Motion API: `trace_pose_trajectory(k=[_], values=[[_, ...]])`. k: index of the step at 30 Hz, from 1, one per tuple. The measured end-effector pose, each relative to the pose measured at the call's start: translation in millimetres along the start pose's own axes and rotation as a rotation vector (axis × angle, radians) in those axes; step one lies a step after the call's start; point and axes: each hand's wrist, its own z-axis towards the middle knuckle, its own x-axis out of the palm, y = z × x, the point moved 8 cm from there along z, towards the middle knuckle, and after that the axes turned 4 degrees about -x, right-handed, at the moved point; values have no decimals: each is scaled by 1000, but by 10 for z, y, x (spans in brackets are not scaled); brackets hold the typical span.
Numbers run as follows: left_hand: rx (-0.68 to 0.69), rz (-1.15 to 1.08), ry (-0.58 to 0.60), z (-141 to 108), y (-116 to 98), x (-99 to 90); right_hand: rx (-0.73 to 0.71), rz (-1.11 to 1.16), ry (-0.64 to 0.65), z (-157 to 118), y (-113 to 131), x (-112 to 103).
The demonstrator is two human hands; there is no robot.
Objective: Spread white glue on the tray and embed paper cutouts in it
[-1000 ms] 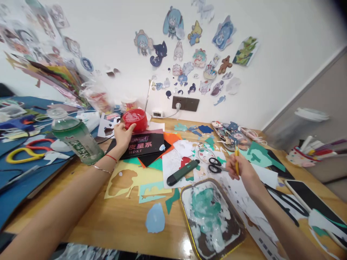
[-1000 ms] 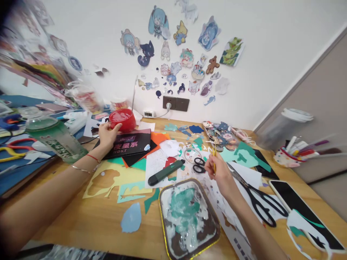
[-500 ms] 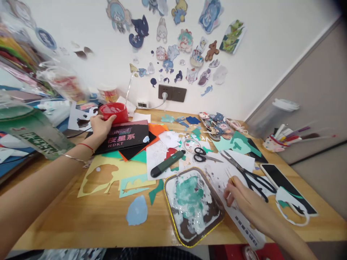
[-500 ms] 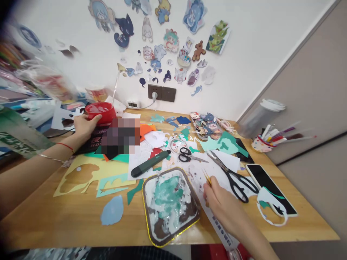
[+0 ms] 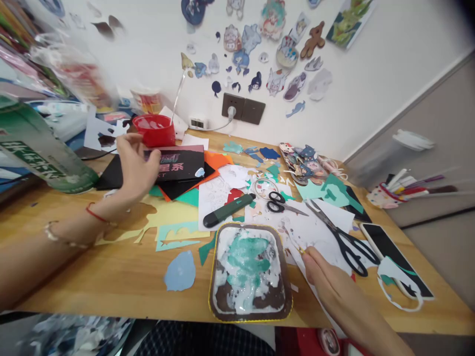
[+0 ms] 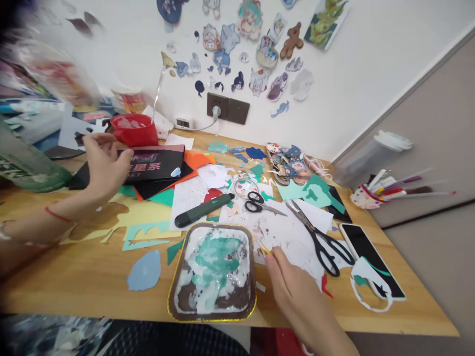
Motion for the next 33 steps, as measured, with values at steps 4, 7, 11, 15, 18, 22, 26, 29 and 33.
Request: trace_pose_trajectory(k=[4,7,11,15,18,22,26,29,33], values=[[-8,-354,99,-579,-749,186,-196,-75,-39,180,154,6],[118,-213,637,-1037,-1198,577,-415,-115,-81,283,366,73],[114,-62,720,-1133,-1157,666,-560,-189,-186,363,574,144],[150,5,581,-918,-1102,699,-599,-258,-227,409,659,195],[171,25,578,-821,-1126,782,-578,-264,-244,419,620,185],[170,39,598,-779,-1126,853,-508,-212,-226,421,528,129],[173,33,576,-774,-1102,863,-432,-122,-122,459,471,83],[180,19,553,-777,-1095,868,-384,-77,-42,508,453,67],[192,22,533,-781,-1103,871,-292,-26,52,588,448,89]])
